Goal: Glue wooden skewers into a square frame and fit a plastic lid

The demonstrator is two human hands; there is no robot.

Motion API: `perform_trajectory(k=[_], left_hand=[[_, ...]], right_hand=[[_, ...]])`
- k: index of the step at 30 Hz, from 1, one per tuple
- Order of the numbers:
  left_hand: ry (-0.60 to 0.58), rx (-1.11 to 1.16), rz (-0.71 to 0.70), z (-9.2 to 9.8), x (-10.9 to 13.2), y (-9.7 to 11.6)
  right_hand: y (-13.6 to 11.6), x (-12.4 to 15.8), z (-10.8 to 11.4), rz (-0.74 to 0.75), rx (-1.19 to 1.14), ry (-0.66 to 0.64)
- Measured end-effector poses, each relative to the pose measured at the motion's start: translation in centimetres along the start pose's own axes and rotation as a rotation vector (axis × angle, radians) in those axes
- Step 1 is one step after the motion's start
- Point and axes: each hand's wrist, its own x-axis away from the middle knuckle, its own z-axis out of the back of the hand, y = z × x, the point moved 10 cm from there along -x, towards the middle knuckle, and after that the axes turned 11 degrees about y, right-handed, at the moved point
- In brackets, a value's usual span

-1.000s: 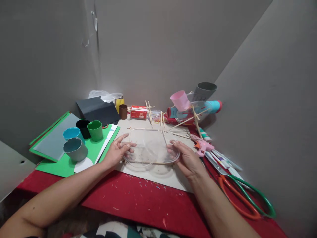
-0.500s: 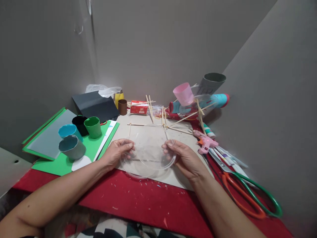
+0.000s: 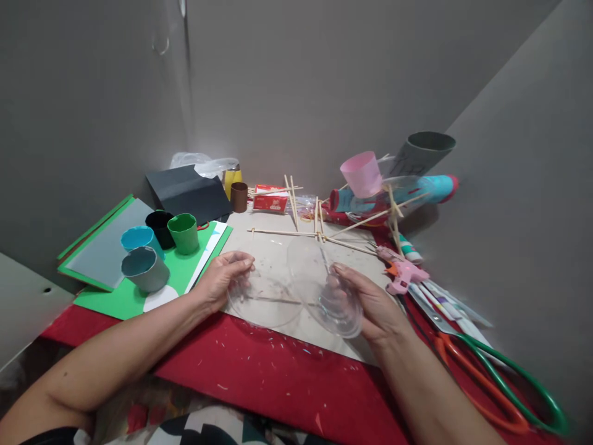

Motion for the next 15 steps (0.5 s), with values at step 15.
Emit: perform_trajectory(k=[15], left_hand=[[0.187,-0.19,-0.743,2.1,2.8,7.3]], right_hand=[[-0.5,1.1,-1.7,0.267,0.692,-0.082]])
